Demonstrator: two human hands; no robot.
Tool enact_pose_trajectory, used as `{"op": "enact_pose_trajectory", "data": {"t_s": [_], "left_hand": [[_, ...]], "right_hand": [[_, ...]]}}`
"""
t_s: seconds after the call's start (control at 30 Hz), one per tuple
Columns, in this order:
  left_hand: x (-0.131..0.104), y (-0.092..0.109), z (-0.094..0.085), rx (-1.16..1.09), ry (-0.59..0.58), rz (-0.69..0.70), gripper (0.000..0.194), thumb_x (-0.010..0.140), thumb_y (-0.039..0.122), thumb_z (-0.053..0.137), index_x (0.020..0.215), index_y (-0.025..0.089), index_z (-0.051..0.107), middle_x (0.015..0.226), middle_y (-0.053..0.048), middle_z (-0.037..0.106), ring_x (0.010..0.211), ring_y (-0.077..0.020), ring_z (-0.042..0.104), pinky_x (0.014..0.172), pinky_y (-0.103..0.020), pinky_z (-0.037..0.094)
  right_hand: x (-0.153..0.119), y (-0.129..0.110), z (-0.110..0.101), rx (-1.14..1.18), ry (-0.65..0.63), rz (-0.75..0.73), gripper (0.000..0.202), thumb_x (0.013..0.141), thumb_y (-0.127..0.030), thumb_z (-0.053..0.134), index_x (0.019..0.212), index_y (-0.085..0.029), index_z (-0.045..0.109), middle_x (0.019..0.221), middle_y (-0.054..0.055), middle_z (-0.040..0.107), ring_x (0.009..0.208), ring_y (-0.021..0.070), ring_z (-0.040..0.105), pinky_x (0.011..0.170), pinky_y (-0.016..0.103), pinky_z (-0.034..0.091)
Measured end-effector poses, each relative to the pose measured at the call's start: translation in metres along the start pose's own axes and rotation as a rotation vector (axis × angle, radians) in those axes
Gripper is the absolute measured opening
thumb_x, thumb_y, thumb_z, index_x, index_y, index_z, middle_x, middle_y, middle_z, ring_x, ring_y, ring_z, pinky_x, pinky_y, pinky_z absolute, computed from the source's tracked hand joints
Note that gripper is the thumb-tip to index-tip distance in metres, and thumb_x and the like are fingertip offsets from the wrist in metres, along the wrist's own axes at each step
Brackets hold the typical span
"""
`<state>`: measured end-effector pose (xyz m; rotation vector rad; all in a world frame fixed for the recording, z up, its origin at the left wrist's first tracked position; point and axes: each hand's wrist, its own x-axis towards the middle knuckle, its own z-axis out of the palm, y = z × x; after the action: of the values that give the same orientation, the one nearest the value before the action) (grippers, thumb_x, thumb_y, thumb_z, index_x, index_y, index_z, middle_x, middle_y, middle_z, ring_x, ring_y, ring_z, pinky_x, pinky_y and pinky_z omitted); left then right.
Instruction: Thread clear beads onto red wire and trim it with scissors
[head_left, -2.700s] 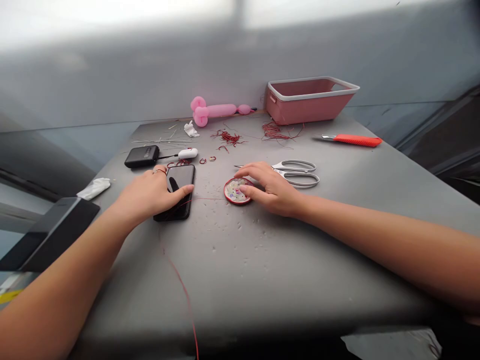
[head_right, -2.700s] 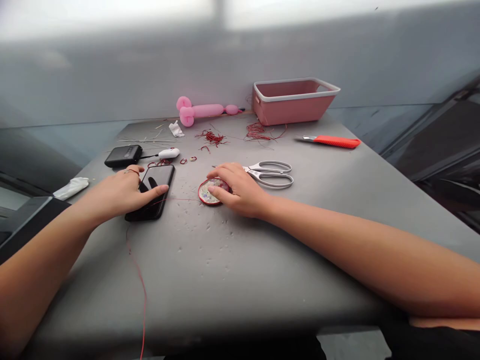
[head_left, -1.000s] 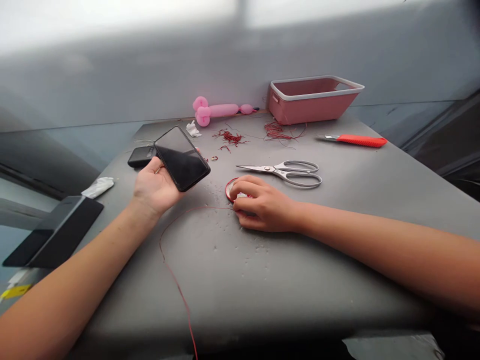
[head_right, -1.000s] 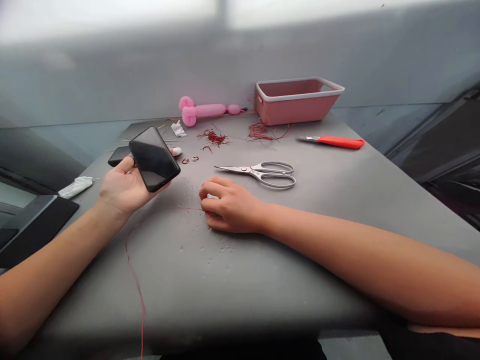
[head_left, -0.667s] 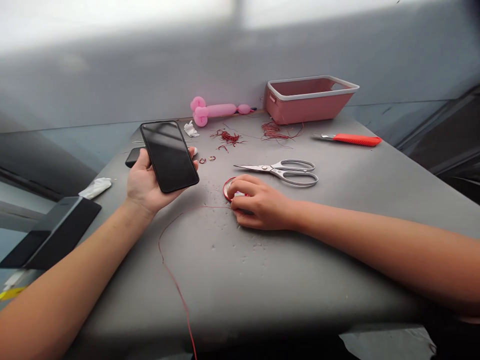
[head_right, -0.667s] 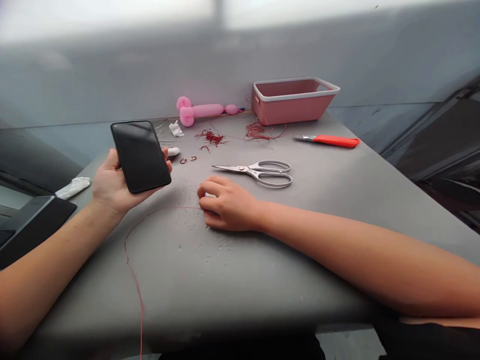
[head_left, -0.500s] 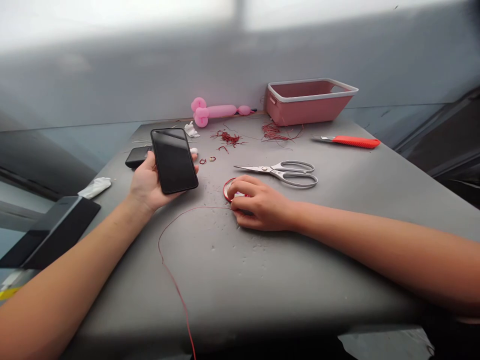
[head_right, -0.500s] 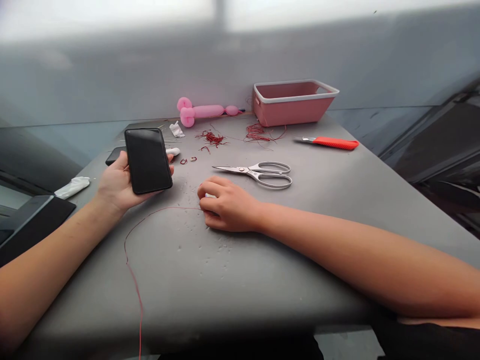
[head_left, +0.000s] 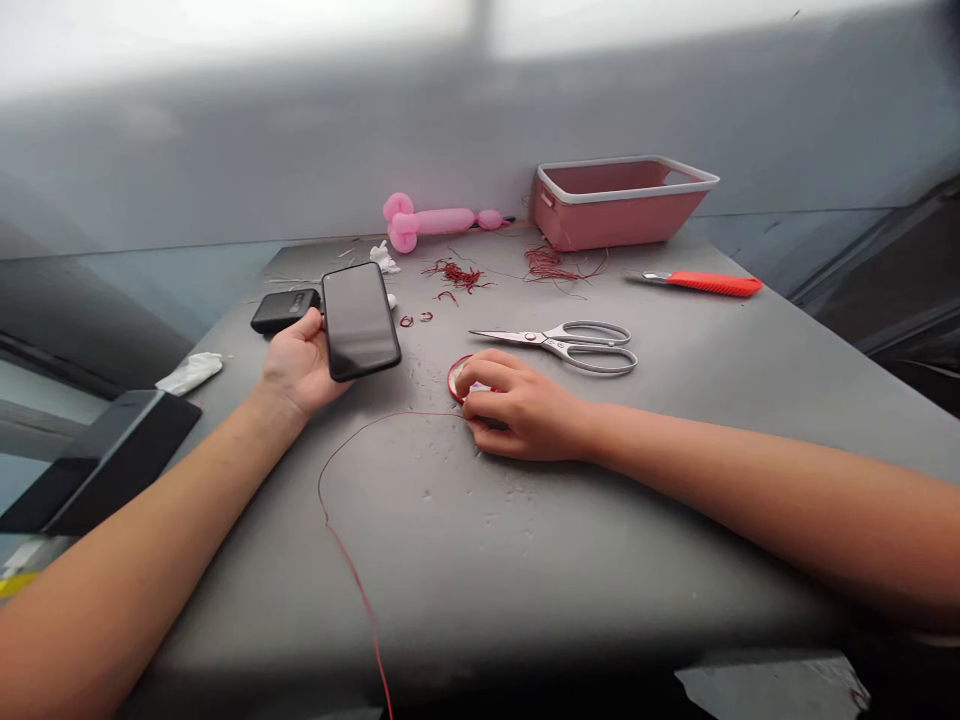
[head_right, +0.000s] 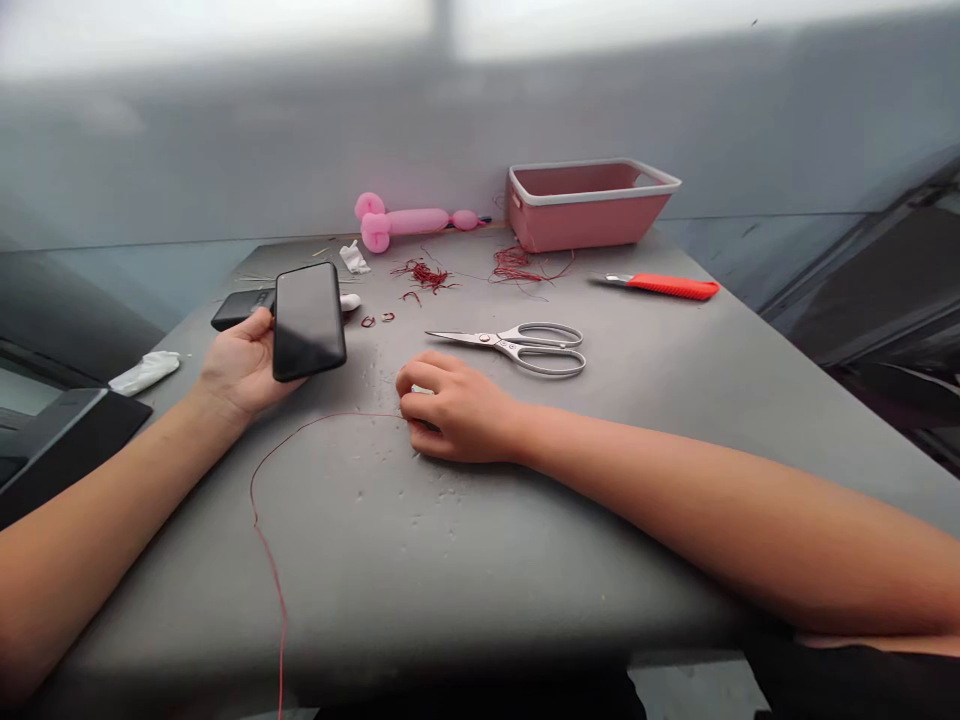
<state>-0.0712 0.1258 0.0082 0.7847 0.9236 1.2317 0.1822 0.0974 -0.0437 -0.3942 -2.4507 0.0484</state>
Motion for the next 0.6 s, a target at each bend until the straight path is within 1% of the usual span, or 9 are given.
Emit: {"op": "enact_pose_trajectory", "data": {"t_s": [0.07,0.13,0.2,0.27,0.4,0.53,0.6], "left_hand": [[-0.005,0.000,0.001,-0.118,-0.083,-0.012,0.057,0.100,0.041,0.016,0.135,0.010,0.049,0.129,-0.014,0.064,0.113,-0.0269,0.062,0.083,-0.040,0.057],[-0.011,-0.001,0.003,-0.268,-0.181,-0.077,0.063,0.098,0.050,0.019,0.139,0.009,0.045,0.129,-0.018,0.062,0.102,-0.0270,0.064,0.074,-0.038,0.059],[-0.014,-0.003,0.003,-0.399,-0.243,-0.129,0.067,0.097,0.053,0.024,0.141,0.007,0.043,0.126,-0.021,0.061,0.096,-0.0263,0.064,0.073,-0.037,0.059],[-0.013,-0.004,0.003,-0.454,-0.251,-0.125,0.065,0.097,0.054,0.027,0.140,0.008,0.044,0.127,-0.022,0.058,0.095,-0.0261,0.065,0.075,-0.038,0.059],[-0.009,-0.005,-0.001,-0.440,-0.245,-0.069,0.058,0.096,0.052,0.032,0.135,0.014,0.050,0.132,-0.021,0.055,0.095,-0.0266,0.065,0.076,-0.040,0.058],[-0.011,-0.006,-0.001,-0.402,-0.268,-0.056,0.057,0.095,0.051,0.034,0.133,0.013,0.052,0.129,-0.022,0.058,0.093,-0.0257,0.066,0.076,-0.039,0.058],[-0.012,-0.006,0.000,-0.354,-0.251,-0.042,0.057,0.096,0.050,0.032,0.133,0.012,0.053,0.131,-0.022,0.058,0.095,-0.0255,0.067,0.076,-0.039,0.059]], "right_hand": [[0.000,0.000,0.001,0.005,0.002,-0.003,0.015,0.086,-0.012,0.051,0.073,-0.017,0.056,0.096,0.011,0.061,0.098,0.0223,0.055,0.084,0.038,0.051],[0.000,0.000,0.001,0.011,-0.001,-0.006,0.015,0.086,-0.013,0.051,0.073,-0.017,0.055,0.096,0.011,0.060,0.098,0.0223,0.054,0.083,0.037,0.051],[0.000,0.000,0.000,0.014,-0.003,-0.007,0.014,0.086,-0.013,0.052,0.073,-0.017,0.055,0.096,0.011,0.060,0.098,0.0222,0.054,0.082,0.037,0.051],[0.000,0.000,0.000,0.013,-0.004,-0.005,0.014,0.086,-0.012,0.051,0.073,-0.018,0.054,0.097,0.010,0.060,0.097,0.0220,0.054,0.082,0.037,0.051],[0.000,-0.001,-0.002,0.010,-0.008,-0.003,0.015,0.085,-0.011,0.050,0.072,-0.018,0.054,0.097,0.010,0.060,0.098,0.0217,0.054,0.082,0.036,0.051],[0.000,0.000,-0.001,0.015,-0.003,-0.005,0.015,0.085,-0.011,0.051,0.072,-0.017,0.055,0.096,0.011,0.059,0.098,0.0217,0.055,0.082,0.036,0.051],[0.000,0.000,0.000,0.016,-0.001,-0.005,0.015,0.086,-0.011,0.051,0.072,-0.017,0.055,0.096,0.011,0.060,0.097,0.0217,0.055,0.082,0.036,0.051]]}}
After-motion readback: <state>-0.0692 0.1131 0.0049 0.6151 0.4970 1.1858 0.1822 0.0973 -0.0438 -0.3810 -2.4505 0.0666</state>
